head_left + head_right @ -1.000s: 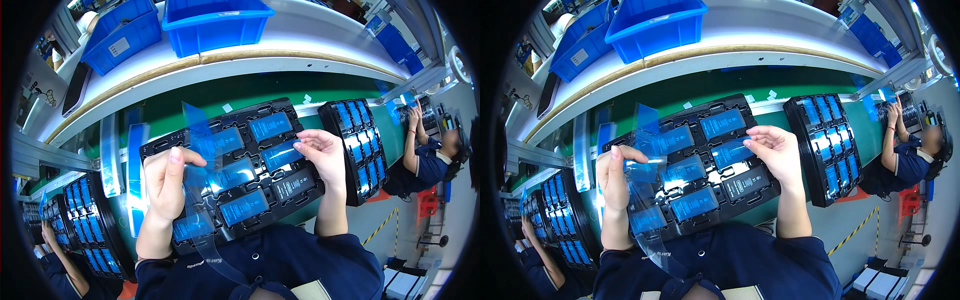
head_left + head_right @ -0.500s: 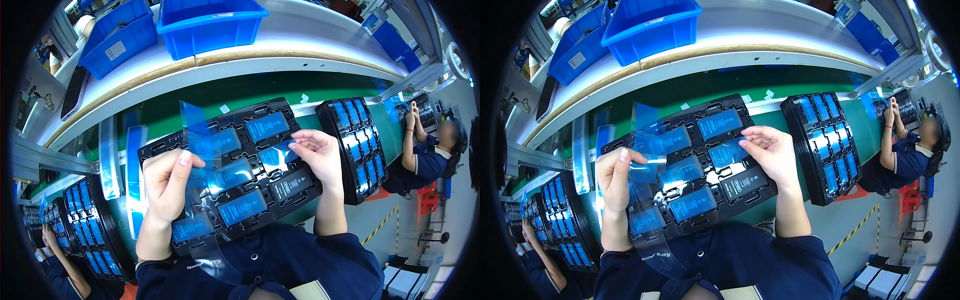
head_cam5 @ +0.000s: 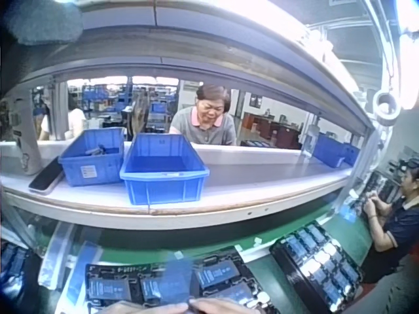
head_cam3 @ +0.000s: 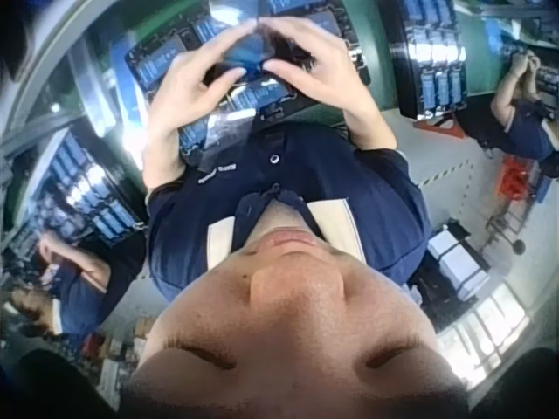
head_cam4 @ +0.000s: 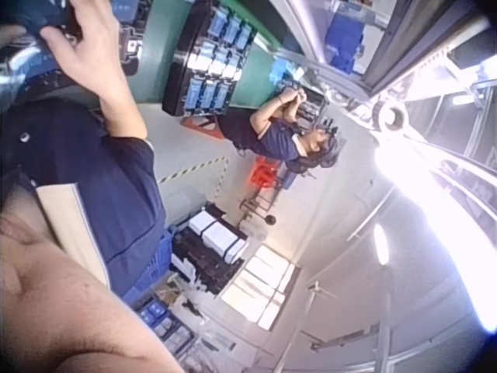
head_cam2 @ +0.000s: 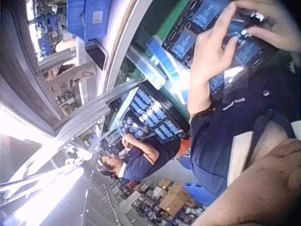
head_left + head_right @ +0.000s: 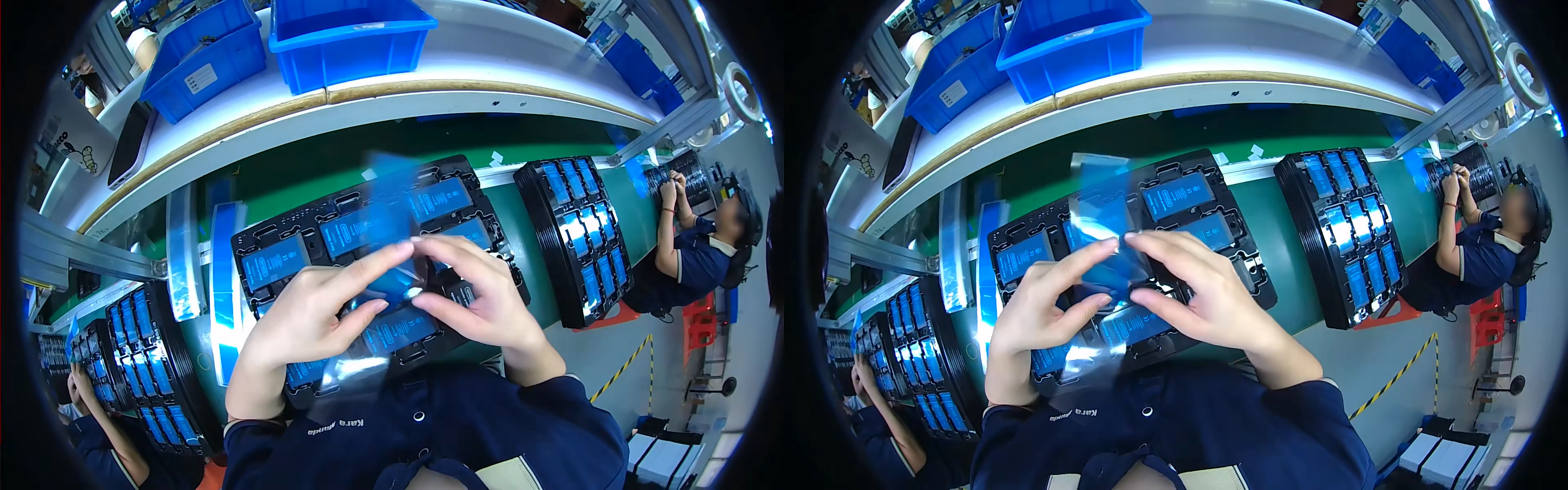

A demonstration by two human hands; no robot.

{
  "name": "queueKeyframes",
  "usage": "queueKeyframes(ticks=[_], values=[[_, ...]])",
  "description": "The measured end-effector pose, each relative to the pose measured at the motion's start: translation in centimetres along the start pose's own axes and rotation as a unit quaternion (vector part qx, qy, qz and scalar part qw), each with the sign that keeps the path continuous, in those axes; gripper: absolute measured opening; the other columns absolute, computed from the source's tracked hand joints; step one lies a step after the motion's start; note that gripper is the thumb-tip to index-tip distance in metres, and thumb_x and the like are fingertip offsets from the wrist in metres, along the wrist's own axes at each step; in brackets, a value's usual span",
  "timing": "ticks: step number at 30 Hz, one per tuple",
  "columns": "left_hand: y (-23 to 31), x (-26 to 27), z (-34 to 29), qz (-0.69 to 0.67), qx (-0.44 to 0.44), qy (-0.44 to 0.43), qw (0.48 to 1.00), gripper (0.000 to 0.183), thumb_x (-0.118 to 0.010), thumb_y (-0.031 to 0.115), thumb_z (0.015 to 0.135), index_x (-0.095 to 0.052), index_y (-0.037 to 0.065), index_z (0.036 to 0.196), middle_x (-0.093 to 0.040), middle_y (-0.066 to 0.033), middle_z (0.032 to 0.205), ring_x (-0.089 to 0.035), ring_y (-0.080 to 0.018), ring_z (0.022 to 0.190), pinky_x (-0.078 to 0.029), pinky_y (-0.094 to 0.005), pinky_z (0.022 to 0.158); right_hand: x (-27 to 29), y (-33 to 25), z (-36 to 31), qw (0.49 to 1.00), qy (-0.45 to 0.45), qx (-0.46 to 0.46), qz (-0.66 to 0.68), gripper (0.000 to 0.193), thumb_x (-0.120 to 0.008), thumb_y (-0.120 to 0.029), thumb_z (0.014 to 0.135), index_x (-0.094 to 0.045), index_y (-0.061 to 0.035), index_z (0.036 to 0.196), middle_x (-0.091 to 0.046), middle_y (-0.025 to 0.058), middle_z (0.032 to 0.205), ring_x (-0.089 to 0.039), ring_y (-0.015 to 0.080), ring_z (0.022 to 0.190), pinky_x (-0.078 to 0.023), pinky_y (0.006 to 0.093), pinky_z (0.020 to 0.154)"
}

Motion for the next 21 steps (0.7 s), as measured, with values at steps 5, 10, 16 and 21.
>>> queueKeyframes(ticks=[5, 10, 16, 21], values=[[-0.4, 0.2, -0.4, -0.018, 0.051, 0.017, 0.998, 0.065, -0.069, -0.003, 0.078, -0.045, -0.001, 0.138, -0.069, -0.0187, 0.098, -0.071, -0.0305, 0.085, -0.053, -0.0341, 0.075, -0.7, 1.7, -0.4, 0.994, 0.047, -0.067, 0.076, 0.03, -0.073, 0.002, 0.078, -0.067, 0.0, 0.107, -0.068, 0.0117, 0.096, -0.067, 0.0202, 0.086, -0.054, 0.0288, 0.074], [0.5, 0.8, 0.0, 0.052, -0.04, 0.041, 0.997, 0.024, -0.069, -0.003, 0.075, -0.067, -0.002, 0.099, -0.069, -0.0134, 0.084, -0.067, -0.0278, 0.074, -0.051, -0.0347, 0.066, -1.0, 1.7, -1.1, 0.996, 0.07, -0.053, 0.035, 0.023, -0.075, 0.002, 0.075, -0.069, -0.0014, 0.096, -0.067, 0.0107, 0.095, -0.065, 0.0204, 0.086, -0.052, 0.03, 0.076], [0.8, 0.1, 0.0, 0.089, -0.089, 0.045, 0.991, 0.017, -0.077, 0.005, 0.07, -0.069, -0.001, 0.084, -0.064, -0.0113, 0.07, -0.062, -0.0269, 0.063, -0.048, -0.0359, 0.058, -1.2, -1.0, -0.4, 0.996, 0.015, 0.014, 0.086, 0.022, -0.077, 0.0, 0.074, -0.071, -0.0018, 0.095, -0.068, 0.0087, 0.094, -0.064, 0.0223, 0.088, -0.051, 0.0317, 0.078], [1.1, 1.0, -0.1, 0.089, -0.065, 0.038, 0.993, 0.019, -0.083, 0.011, 0.067, -0.069, 0.001, 0.074, -0.065, -0.0095, 0.067, -0.061, -0.0241, 0.061, -0.046, -0.0328, 0.055, 3.4, 1.0, -1.8, 0.983, 0.083, -0.057, 0.151, 0.013, -0.072, 0.006, 0.077, -0.071, 0.0018, 0.09, -0.067, 0.0114, 0.094, -0.065, 0.0178, 0.085, -0.053, 0.028, 0.072]])
Point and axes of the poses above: each hand's wrist, its own z-axis towards the middle knuckle, its own x-axis out of the back of the hand, y = z × x, the point moved 9 cm from there along z, towards the middle knuckle
